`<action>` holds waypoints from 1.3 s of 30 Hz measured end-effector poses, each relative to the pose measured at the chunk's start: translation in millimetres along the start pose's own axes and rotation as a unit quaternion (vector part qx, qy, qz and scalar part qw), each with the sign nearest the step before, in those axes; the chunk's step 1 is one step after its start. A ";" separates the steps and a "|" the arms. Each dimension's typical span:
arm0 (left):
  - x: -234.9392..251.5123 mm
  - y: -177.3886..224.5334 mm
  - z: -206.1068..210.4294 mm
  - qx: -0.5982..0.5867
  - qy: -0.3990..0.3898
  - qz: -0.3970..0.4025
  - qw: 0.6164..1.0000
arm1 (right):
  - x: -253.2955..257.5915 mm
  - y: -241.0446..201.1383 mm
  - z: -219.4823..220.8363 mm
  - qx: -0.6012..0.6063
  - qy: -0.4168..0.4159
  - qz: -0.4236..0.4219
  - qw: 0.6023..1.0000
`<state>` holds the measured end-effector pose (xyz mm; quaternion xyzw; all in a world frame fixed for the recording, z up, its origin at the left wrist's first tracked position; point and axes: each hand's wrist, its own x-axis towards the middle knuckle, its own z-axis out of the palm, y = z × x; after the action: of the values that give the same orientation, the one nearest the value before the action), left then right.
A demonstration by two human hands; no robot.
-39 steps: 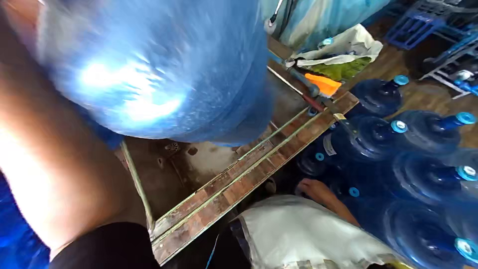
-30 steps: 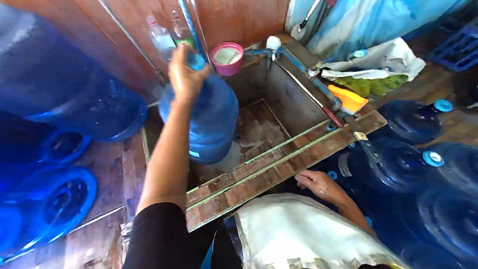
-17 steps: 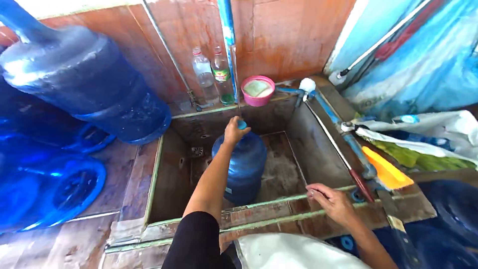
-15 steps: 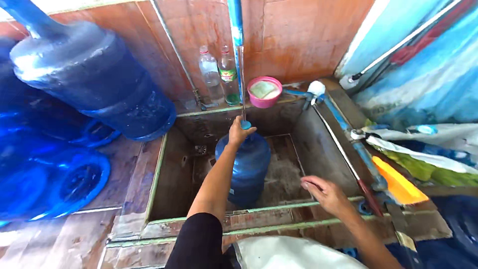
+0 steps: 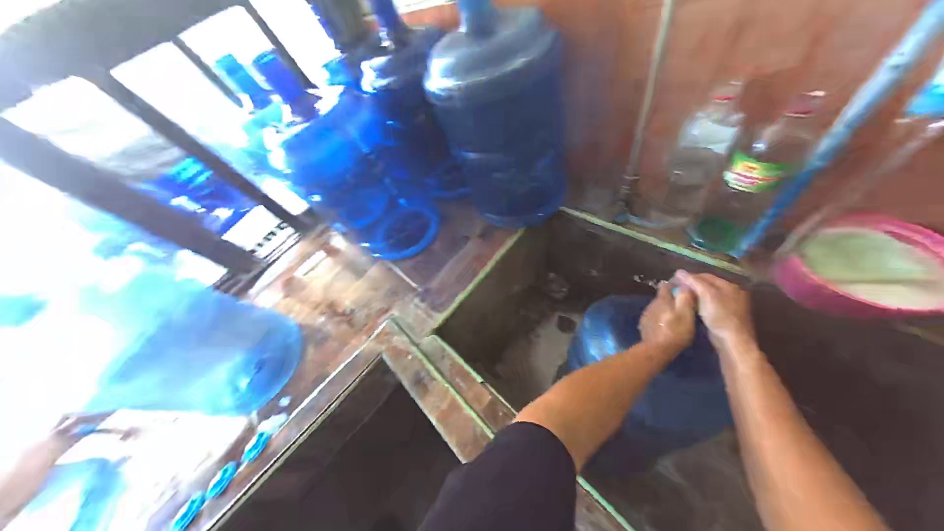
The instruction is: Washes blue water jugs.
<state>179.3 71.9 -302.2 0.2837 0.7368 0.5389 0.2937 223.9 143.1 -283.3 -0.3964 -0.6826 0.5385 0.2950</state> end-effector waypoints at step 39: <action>-59.1 12.0 -12.6 0.241 -0.105 0.020 0.965 | -15.6 48.1 -35.0 0.277 0.129 0.153 0.940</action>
<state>210.6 23.7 -280.1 0.4161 0.8038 0.3184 0.2818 271.7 152.3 -320.8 -0.4648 -0.3940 0.6886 0.3930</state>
